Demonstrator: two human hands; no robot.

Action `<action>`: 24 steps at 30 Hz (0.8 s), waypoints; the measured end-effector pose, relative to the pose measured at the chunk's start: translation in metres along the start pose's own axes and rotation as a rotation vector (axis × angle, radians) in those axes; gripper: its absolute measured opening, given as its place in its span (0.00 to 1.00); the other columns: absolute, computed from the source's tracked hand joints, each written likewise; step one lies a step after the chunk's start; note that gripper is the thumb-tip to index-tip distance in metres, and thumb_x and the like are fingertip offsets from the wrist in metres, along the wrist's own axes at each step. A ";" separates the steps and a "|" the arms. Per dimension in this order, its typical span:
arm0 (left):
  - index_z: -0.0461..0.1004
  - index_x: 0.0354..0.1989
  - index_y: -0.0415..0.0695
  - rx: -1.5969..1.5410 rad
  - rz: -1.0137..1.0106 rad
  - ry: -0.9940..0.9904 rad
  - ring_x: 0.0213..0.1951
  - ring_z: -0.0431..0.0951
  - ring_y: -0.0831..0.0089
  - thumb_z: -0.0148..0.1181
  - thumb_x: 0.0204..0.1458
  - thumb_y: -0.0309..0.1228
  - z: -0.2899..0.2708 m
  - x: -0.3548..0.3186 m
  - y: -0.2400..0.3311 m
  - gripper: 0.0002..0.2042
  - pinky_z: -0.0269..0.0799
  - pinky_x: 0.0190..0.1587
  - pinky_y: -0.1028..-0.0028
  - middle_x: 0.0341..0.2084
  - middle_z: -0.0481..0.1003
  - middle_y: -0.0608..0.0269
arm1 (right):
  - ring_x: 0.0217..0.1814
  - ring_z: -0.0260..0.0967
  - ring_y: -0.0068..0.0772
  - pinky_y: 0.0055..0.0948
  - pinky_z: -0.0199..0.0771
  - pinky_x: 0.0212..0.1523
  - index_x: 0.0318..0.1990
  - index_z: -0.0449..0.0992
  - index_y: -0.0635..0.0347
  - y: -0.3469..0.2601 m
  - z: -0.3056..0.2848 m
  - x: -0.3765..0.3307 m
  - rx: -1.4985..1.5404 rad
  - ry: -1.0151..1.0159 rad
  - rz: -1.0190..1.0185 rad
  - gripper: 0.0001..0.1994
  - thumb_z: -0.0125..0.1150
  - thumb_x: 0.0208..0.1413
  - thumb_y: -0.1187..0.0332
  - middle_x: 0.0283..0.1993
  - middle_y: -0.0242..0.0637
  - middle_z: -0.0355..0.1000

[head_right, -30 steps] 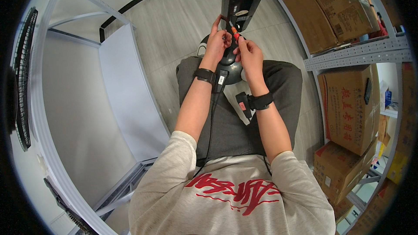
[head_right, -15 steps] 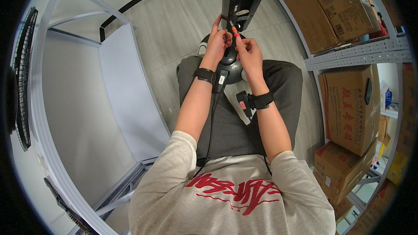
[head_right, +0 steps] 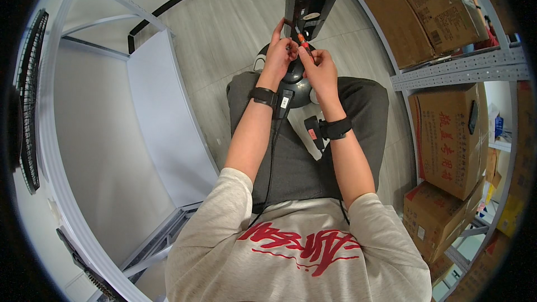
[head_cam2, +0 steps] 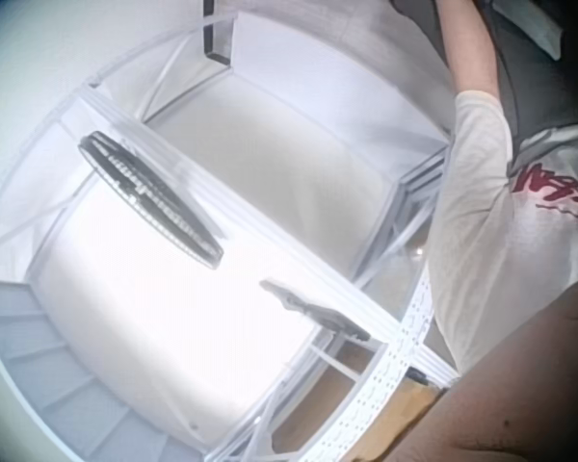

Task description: The person sits on the floor and uses a screwdriver to tighten screws on the base and neck of a black pedestal fan. They then attach the fan head to the stand and place the front protective grill onto the fan.

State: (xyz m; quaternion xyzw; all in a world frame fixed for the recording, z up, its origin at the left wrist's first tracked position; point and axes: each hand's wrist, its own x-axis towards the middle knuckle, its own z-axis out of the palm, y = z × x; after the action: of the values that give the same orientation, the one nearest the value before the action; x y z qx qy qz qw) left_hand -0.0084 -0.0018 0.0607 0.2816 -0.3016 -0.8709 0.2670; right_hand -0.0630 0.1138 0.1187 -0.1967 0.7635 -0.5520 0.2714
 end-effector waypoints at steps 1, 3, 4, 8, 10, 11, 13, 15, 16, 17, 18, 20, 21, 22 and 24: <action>0.52 0.73 0.61 -0.002 0.001 0.001 0.23 0.66 0.80 0.41 0.59 0.22 0.000 0.000 0.000 0.32 0.62 0.27 0.78 0.22 0.69 0.67 | 0.19 0.62 0.18 0.21 0.62 0.21 0.36 0.76 0.66 0.002 -0.001 0.001 -0.045 0.009 -0.016 0.24 0.54 0.65 0.48 0.23 0.28 0.71; 0.52 0.73 0.60 -0.006 0.001 0.004 0.23 0.66 0.80 0.41 0.59 0.22 0.000 0.000 0.000 0.32 0.62 0.27 0.79 0.22 0.70 0.67 | 0.19 0.62 0.18 0.21 0.63 0.22 0.35 0.76 0.66 0.002 -0.004 0.004 -0.055 -0.003 0.014 0.24 0.55 0.65 0.48 0.24 0.29 0.71; 0.52 0.73 0.60 0.005 0.004 0.000 0.23 0.66 0.80 0.41 0.59 0.22 -0.001 0.000 0.000 0.32 0.62 0.27 0.79 0.22 0.70 0.67 | 0.20 0.63 0.18 0.21 0.62 0.21 0.34 0.76 0.66 0.000 -0.005 0.005 -0.020 -0.025 0.060 0.24 0.54 0.65 0.48 0.24 0.29 0.72; 0.52 0.73 0.61 0.021 0.011 -0.013 0.23 0.67 0.80 0.41 0.59 0.22 -0.004 0.002 0.001 0.32 0.62 0.27 0.79 0.22 0.71 0.66 | 0.22 0.64 0.15 0.16 0.59 0.21 0.35 0.77 0.63 -0.002 -0.010 0.009 0.246 -0.172 0.292 0.23 0.53 0.67 0.49 0.25 0.28 0.72; 0.51 0.73 0.61 0.019 0.009 -0.018 0.23 0.67 0.81 0.41 0.59 0.22 -0.004 0.001 -0.001 0.32 0.62 0.27 0.79 0.22 0.71 0.66 | 0.22 0.64 0.15 0.16 0.58 0.21 0.35 0.77 0.63 -0.005 -0.013 0.007 0.228 -0.192 0.308 0.23 0.53 0.66 0.49 0.26 0.29 0.73; 0.51 0.73 0.61 0.022 0.009 -0.021 0.23 0.67 0.81 0.41 0.59 0.22 -0.005 0.000 -0.001 0.32 0.62 0.27 0.79 0.22 0.71 0.67 | 0.22 0.64 0.15 0.16 0.58 0.21 0.35 0.77 0.63 -0.006 -0.014 0.005 0.219 -0.202 0.316 0.23 0.53 0.66 0.48 0.27 0.29 0.73; 0.51 0.73 0.61 0.028 0.007 -0.018 0.23 0.67 0.81 0.41 0.59 0.22 -0.003 0.000 0.001 0.32 0.62 0.27 0.79 0.22 0.71 0.67 | 0.22 0.64 0.15 0.15 0.57 0.21 0.35 0.76 0.63 -0.015 -0.008 0.000 0.105 -0.133 0.224 0.23 0.54 0.66 0.48 0.28 0.30 0.74; 0.51 0.73 0.61 0.028 0.001 -0.009 0.23 0.66 0.81 0.40 0.59 0.22 0.000 -0.002 0.001 0.32 0.62 0.27 0.80 0.22 0.70 0.68 | 0.22 0.64 0.15 0.15 0.57 0.20 0.36 0.76 0.63 -0.012 -0.005 -0.002 -0.004 -0.059 0.099 0.23 0.55 0.65 0.48 0.28 0.30 0.75; 0.51 0.73 0.61 0.023 0.003 -0.011 0.23 0.66 0.81 0.40 0.59 0.22 0.001 -0.003 0.001 0.32 0.62 0.27 0.80 0.22 0.70 0.68 | 0.22 0.64 0.15 0.15 0.56 0.20 0.36 0.76 0.63 -0.003 -0.004 -0.001 -0.055 -0.020 0.020 0.23 0.56 0.64 0.48 0.29 0.31 0.76; 0.51 0.73 0.61 0.019 0.004 -0.013 0.23 0.66 0.81 0.40 0.59 0.22 0.002 -0.004 0.000 0.32 0.62 0.27 0.80 0.22 0.70 0.68 | 0.22 0.64 0.15 0.15 0.56 0.20 0.36 0.76 0.63 0.004 -0.004 0.000 -0.107 0.019 -0.059 0.23 0.56 0.64 0.48 0.29 0.31 0.76; 0.51 0.73 0.61 0.016 0.006 -0.013 0.23 0.66 0.81 0.40 0.59 0.22 0.001 -0.005 0.000 0.32 0.62 0.27 0.80 0.22 0.70 0.68 | 0.22 0.64 0.15 0.15 0.56 0.20 0.37 0.76 0.63 0.002 -0.004 -0.001 -0.127 0.015 -0.053 0.23 0.56 0.64 0.48 0.29 0.32 0.76; 0.51 0.73 0.61 0.009 0.008 -0.006 0.23 0.67 0.81 0.40 0.58 0.22 0.000 -0.005 0.001 0.32 0.62 0.27 0.80 0.22 0.70 0.68 | 0.21 0.64 0.15 0.15 0.56 0.20 0.38 0.76 0.64 -0.002 -0.005 0.000 -0.167 0.009 -0.041 0.23 0.55 0.65 0.48 0.29 0.33 0.77; 0.51 0.73 0.61 0.005 0.008 -0.006 0.23 0.67 0.81 0.40 0.58 0.22 0.001 -0.004 0.000 0.32 0.62 0.27 0.80 0.22 0.70 0.68 | 0.21 0.64 0.15 0.16 0.56 0.20 0.37 0.75 0.63 -0.003 -0.006 0.001 -0.099 -0.037 0.023 0.23 0.54 0.65 0.48 0.29 0.33 0.77; 0.51 0.73 0.61 0.019 0.007 -0.009 0.23 0.67 0.81 0.41 0.58 0.22 0.000 -0.004 0.000 0.33 0.62 0.27 0.80 0.22 0.70 0.68 | 0.21 0.64 0.15 0.16 0.56 0.20 0.37 0.75 0.63 -0.003 -0.007 0.003 -0.030 -0.083 0.086 0.23 0.53 0.66 0.48 0.30 0.34 0.77; 0.51 0.73 0.61 0.049 0.007 -0.012 0.23 0.67 0.81 0.41 0.57 0.22 -0.002 -0.002 0.001 0.33 0.62 0.26 0.80 0.22 0.71 0.67 | 0.21 0.65 0.17 0.18 0.59 0.20 0.37 0.76 0.65 -0.003 -0.009 0.005 0.083 -0.140 0.181 0.24 0.51 0.67 0.49 0.29 0.35 0.78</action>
State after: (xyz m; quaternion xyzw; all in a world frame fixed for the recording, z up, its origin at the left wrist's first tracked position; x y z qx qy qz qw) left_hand -0.0052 -0.0022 0.0608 0.2817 -0.3252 -0.8641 0.2613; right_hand -0.0723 0.1163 0.1232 -0.1537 0.7336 -0.5414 0.3808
